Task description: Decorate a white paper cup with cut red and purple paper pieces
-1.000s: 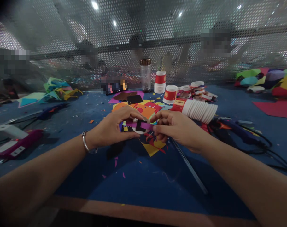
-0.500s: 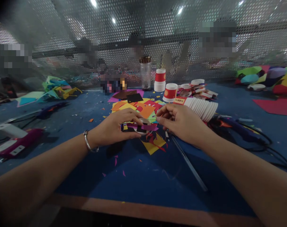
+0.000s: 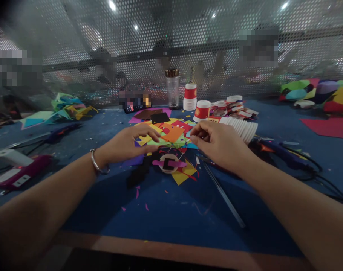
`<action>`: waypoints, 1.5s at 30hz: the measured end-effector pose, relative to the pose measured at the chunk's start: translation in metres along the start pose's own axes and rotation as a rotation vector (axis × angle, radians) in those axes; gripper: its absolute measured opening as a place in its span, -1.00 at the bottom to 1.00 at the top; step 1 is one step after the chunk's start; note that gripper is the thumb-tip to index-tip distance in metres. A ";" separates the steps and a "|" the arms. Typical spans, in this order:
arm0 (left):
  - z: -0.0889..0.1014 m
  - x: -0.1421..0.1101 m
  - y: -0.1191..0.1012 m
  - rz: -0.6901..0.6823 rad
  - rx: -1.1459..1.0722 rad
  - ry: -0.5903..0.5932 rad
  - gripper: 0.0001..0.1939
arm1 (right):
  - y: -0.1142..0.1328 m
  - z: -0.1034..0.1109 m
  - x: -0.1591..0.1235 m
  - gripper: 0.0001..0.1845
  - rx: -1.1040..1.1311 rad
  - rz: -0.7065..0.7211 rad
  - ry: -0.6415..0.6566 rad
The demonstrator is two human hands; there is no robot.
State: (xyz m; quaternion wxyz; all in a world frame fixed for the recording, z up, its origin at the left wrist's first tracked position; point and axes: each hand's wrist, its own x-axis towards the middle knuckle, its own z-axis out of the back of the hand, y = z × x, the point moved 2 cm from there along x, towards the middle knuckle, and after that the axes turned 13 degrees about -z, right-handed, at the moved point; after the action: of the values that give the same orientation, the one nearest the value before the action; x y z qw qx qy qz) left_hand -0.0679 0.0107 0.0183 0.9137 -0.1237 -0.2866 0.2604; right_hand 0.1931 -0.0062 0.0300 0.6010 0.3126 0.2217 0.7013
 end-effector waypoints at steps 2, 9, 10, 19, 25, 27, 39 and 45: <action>0.005 0.000 0.016 0.112 0.126 -0.092 -0.87 | 0.000 0.001 0.001 -0.74 -0.014 -0.003 -0.004; 0.002 0.000 0.054 0.296 0.412 -0.067 -0.75 | -0.002 0.001 0.004 -0.68 -0.026 -0.021 -0.022; 0.002 -0.001 0.056 0.333 0.417 -0.066 -0.71 | -0.002 0.001 0.003 -0.68 -0.024 -0.018 -0.027; -0.002 -0.006 0.059 0.397 0.346 0.036 -0.53 | -0.005 0.002 0.004 -0.71 -0.056 0.000 -0.041; -0.002 -0.003 0.055 0.414 0.394 -0.002 -0.88 | -0.003 0.001 0.004 -0.73 -0.070 0.011 -0.038; 0.000 -0.003 0.054 0.425 0.419 -0.043 -0.93 | -0.003 0.001 0.004 -0.73 -0.070 0.011 -0.040; -0.021 0.014 0.035 0.011 0.380 -0.175 -0.73 | -0.006 -0.001 0.005 -0.78 -0.138 0.086 -0.100; -0.033 0.028 0.033 0.031 0.295 0.103 -0.70 | -0.003 0.002 0.004 -0.77 -0.111 0.082 -0.094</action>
State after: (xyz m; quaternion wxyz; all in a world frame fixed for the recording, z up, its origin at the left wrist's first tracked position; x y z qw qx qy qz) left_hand -0.0427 0.0510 -0.0082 0.9313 -0.0057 -0.1960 0.3071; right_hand 0.1965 -0.0021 0.0295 0.5982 0.3203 0.1408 0.7210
